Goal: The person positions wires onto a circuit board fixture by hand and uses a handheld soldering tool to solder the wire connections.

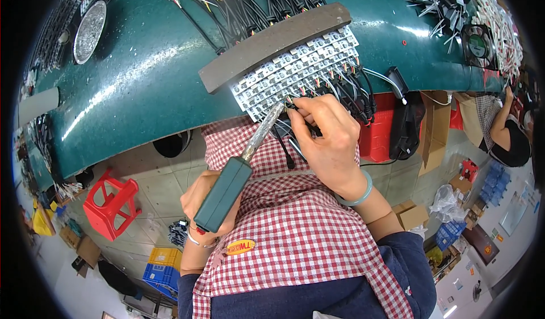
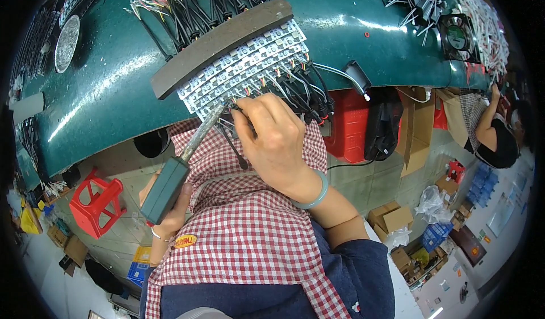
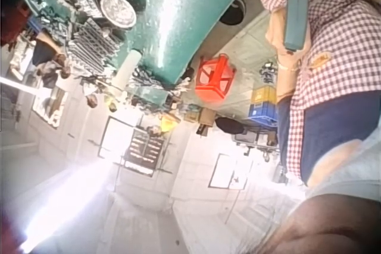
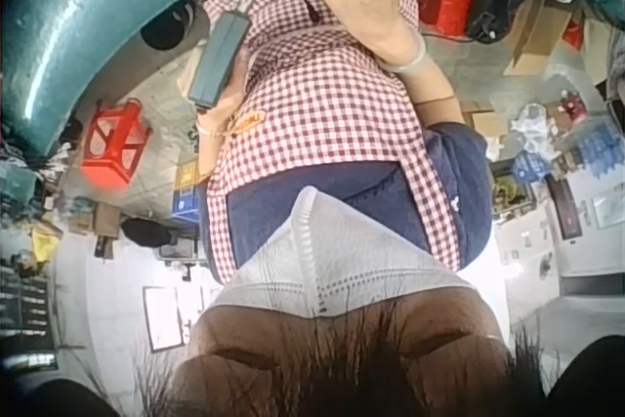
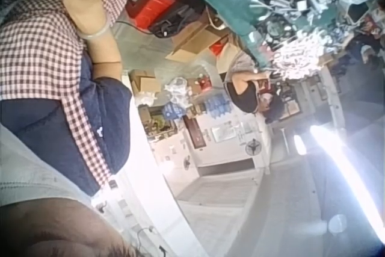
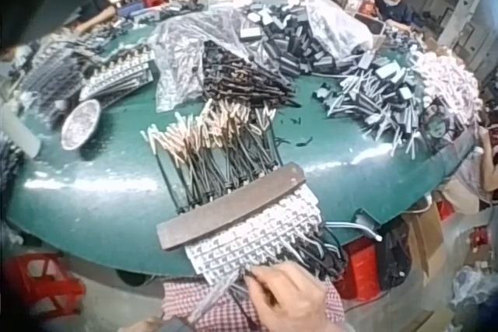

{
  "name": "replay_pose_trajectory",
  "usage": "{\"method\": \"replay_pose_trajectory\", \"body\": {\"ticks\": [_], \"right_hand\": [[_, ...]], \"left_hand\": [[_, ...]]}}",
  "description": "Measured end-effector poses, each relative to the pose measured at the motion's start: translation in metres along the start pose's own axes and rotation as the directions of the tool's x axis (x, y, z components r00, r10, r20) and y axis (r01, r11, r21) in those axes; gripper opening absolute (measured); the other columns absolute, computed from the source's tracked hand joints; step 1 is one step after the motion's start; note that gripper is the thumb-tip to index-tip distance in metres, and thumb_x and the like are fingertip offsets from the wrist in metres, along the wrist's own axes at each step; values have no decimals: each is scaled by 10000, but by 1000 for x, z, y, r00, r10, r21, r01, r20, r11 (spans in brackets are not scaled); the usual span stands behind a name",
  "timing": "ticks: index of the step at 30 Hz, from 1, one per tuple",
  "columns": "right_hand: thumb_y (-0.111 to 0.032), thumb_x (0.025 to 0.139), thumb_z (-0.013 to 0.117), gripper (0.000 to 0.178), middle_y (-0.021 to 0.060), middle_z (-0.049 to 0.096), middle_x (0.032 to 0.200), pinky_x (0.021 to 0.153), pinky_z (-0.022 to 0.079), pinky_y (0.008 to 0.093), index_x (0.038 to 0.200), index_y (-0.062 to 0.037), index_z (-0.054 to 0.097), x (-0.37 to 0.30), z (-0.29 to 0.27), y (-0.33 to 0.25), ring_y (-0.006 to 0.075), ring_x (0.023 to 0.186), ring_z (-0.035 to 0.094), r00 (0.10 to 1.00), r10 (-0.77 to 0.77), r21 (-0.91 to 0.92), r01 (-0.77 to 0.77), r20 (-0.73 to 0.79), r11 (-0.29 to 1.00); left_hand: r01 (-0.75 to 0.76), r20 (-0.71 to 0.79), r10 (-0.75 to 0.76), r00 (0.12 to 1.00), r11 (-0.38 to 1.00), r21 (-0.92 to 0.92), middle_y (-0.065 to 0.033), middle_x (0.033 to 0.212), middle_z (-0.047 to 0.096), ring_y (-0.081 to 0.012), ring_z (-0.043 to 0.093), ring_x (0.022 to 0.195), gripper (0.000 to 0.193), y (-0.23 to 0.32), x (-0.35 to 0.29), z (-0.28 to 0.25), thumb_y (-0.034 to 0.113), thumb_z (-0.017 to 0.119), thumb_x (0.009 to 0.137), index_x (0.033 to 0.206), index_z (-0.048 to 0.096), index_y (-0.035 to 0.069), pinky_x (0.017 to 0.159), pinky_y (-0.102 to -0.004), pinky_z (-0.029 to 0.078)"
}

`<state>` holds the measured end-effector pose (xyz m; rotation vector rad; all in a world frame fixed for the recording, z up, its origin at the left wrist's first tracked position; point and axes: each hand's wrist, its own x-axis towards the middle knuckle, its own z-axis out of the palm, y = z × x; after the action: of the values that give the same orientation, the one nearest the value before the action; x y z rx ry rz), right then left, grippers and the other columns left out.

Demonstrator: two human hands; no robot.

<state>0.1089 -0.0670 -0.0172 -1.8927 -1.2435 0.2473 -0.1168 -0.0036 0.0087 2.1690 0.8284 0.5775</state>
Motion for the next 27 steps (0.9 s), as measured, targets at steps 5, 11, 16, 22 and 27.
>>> {"method": "replay_pose_trajectory", "body": {"ticks": [5, 11, 16, 22, 27], "right_hand": [[70, 768, 751, 200, 87, 638, 815, 552, 512, 279, 947, 13, 682, 0, 0, 0, 164, 624, 638, 1000, 1, -1, -1, 2, 1000], [66, 775, 753, 180, 91, 640, 816, 551, 510, 280, 933, 14, 684, 1, 0, 0, 167, 620, 634, 1000, -4, -13, 4, -7, 1000], [60, 811, 730, 139, 106, 643, 822, 556, 508, 277, 936, 23, 682, -1, 0, 1, 180, 623, 634, 998, 68, 60, -69, 10, 996], [55, 816, 729, 144, 109, 642, 824, 553, 501, 281, 948, 24, 680, -1, 0, -1, 181, 625, 630, 999, 38, 15, -38, 1, 999], [62, 794, 745, 167, 100, 636, 813, 542, 497, 283, 942, 15, 681, -2, 4, -2, 178, 623, 632, 1000, 13, -14, -13, -9, 1000]], "left_hand": [[45, -135, -44, 990, 999, 5, -144, 788, 661, -285, 675, 665, 189, -9, -21, 3, -33, 733, 641, 824, 685, -39, 573, -323, 542], [86, -120, -87, 989, 996, -10, -185, 834, 693, -317, 702, 702, 213, -17, -34, 4, -22, 742, 658, 865, 703, -55, 625, -353, 572], [123, -110, -128, 986, 991, -55, -205, 874, 706, -334, 717, 738, 239, -18, -37, 5, -9, 751, 662, 891, 709, -67, 653, -357, 582], [138, -105, -143, 984, 989, -55, -211, 883, 704, -337, 718, 742, 246, -15, -34, 4, -11, 758, 654, 888, 710, -70, 654, -358, 583], [-5, -108, 9, 994, 999, 36, -207, 873, 694, -334, 713, 743, 250, -6, -17, 2, -35, 750, 640, 884, 709, -70, 642, -360, 582]]}}
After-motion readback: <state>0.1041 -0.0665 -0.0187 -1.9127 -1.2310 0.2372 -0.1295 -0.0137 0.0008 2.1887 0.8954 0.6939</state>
